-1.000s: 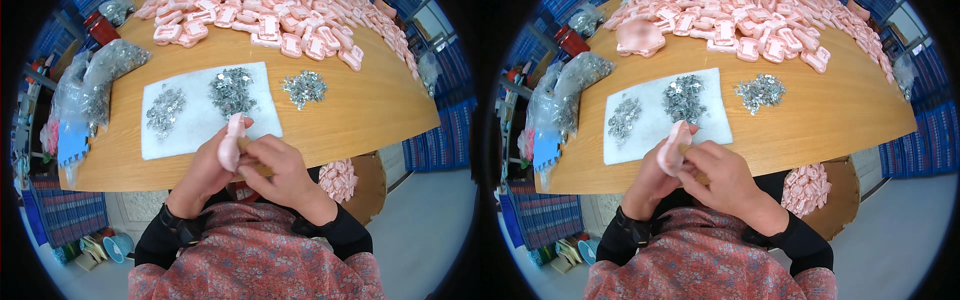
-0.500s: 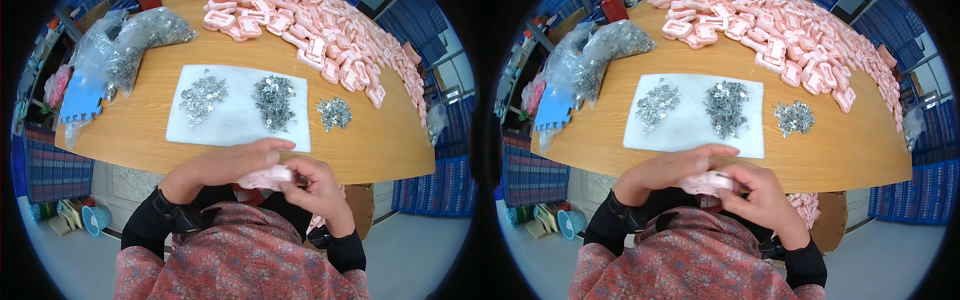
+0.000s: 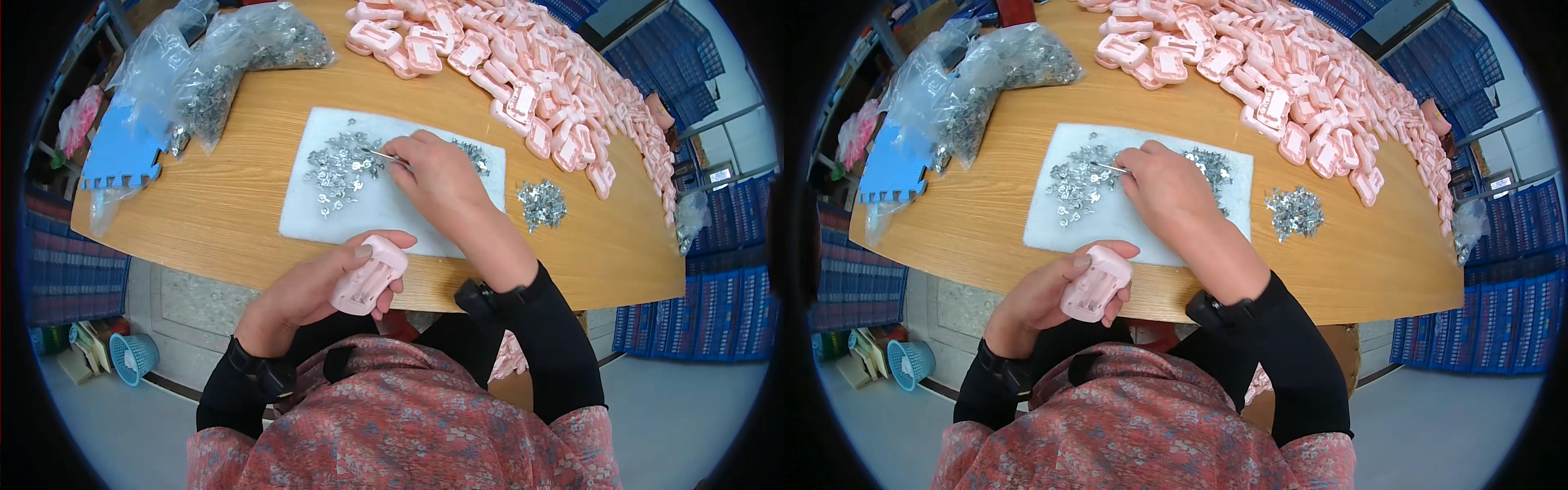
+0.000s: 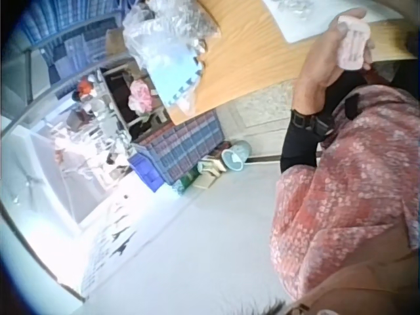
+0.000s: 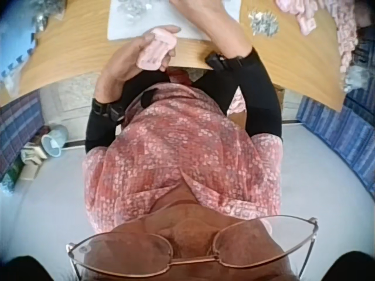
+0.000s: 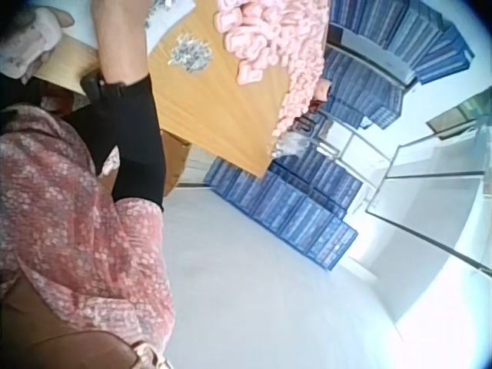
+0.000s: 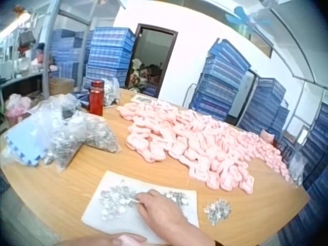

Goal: The person sits at a wooden table and assembles small pink plastic cases by inserting metal components into them. Using a thin metal tool, they pick up small metal pieces from a white foam mat and carefully place them into the slots of the plastic cases. The person handles the cases one at a time, repeatedly picking up parts and inserting them into the device.

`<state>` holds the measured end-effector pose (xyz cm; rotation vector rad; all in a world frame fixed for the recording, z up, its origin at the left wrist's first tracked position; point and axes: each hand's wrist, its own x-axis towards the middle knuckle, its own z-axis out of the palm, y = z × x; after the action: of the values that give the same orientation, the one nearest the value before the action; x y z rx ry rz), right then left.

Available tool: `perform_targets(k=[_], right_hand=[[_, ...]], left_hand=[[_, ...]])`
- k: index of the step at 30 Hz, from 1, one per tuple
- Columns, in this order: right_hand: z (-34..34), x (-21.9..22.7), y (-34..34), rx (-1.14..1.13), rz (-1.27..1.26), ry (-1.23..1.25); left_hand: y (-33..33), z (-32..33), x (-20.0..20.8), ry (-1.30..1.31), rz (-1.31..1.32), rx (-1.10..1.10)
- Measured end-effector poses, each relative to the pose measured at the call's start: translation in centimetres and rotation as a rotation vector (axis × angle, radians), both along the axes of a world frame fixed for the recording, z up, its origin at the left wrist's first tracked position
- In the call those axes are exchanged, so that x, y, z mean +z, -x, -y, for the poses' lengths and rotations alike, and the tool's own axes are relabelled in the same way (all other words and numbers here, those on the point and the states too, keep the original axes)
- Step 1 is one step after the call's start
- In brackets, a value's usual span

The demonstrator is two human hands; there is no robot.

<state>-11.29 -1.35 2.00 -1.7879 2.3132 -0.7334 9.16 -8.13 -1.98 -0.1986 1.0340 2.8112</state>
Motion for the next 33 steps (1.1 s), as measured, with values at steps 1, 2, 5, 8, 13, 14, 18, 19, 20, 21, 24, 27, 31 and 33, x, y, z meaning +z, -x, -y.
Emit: perform_targets(k=[1, 2, 5, 8, 13, 14, 18, 19, 20, 21, 24, 27, 31, 33], right_hand=[[0.7, -0.1, -0.1, 0.000, -0.008, -0.001], [1.0, 0.0, -0.1, -0.002, -0.040, -0.062], [1.7, 0.4, -0.1, 0.025, -0.092, -0.213], [0.4, 1.5, 0.4, 0.068, -0.024, -0.270], [-0.3, 1.6, 1.2, -0.006, 0.051, -0.222], [-0.2, 1.3, 1.2, 0.002, 0.055, -0.222], [0.1, 0.1, 0.6, 0.031, 0.005, -0.190], [0.1, -0.1, 0.4, 0.041, -0.024, -0.173], [0.0, -0.1, 0.4, 0.034, -0.025, -0.180], [-0.1, 0.0, 0.4, 0.026, -0.026, -0.187], [-0.5, 0.4, 0.4, 0.004, 0.036, -0.205], [-1.3, 1.5, 0.2, 0.007, 0.121, -0.174], [-2.6, 2.9, -0.5, 0.022, 0.342, -0.141], [-3.1, 2.8, -0.8, 0.028, 0.361, -0.138]], left_hand=[[-0.2, 0.1, -0.1, -0.022, -0.011, 0.007], [-0.2, 0.1, -0.1, -0.043, -0.023, 0.013], [-0.4, 0.2, -0.2, -0.066, -0.016, 0.005], [-0.3, 0.3, -0.3, -0.066, -0.008, -0.007], [0.0, 0.3, -0.9, -0.077, -0.034, -0.038], [0.0, 0.3, -1.0, -0.076, -0.038, -0.040], [0.0, 0.4, -0.7, -0.064, -0.035, -0.039], [0.0, 0.4, -0.7, -0.064, -0.036, -0.039], [0.0, 0.4, -0.7, -0.065, -0.038, -0.038], [0.0, 0.4, -0.8, -0.065, -0.039, -0.039], [0.0, 0.4, -0.9, -0.058, -0.048, -0.037], [0.1, 0.2, -0.9, -0.070, -0.047, 0.026], [-0.1, 0.0, -0.1, -0.040, -0.023, 0.241], [0.0, -0.3, 0.3, -0.048, 0.027, 0.358]])
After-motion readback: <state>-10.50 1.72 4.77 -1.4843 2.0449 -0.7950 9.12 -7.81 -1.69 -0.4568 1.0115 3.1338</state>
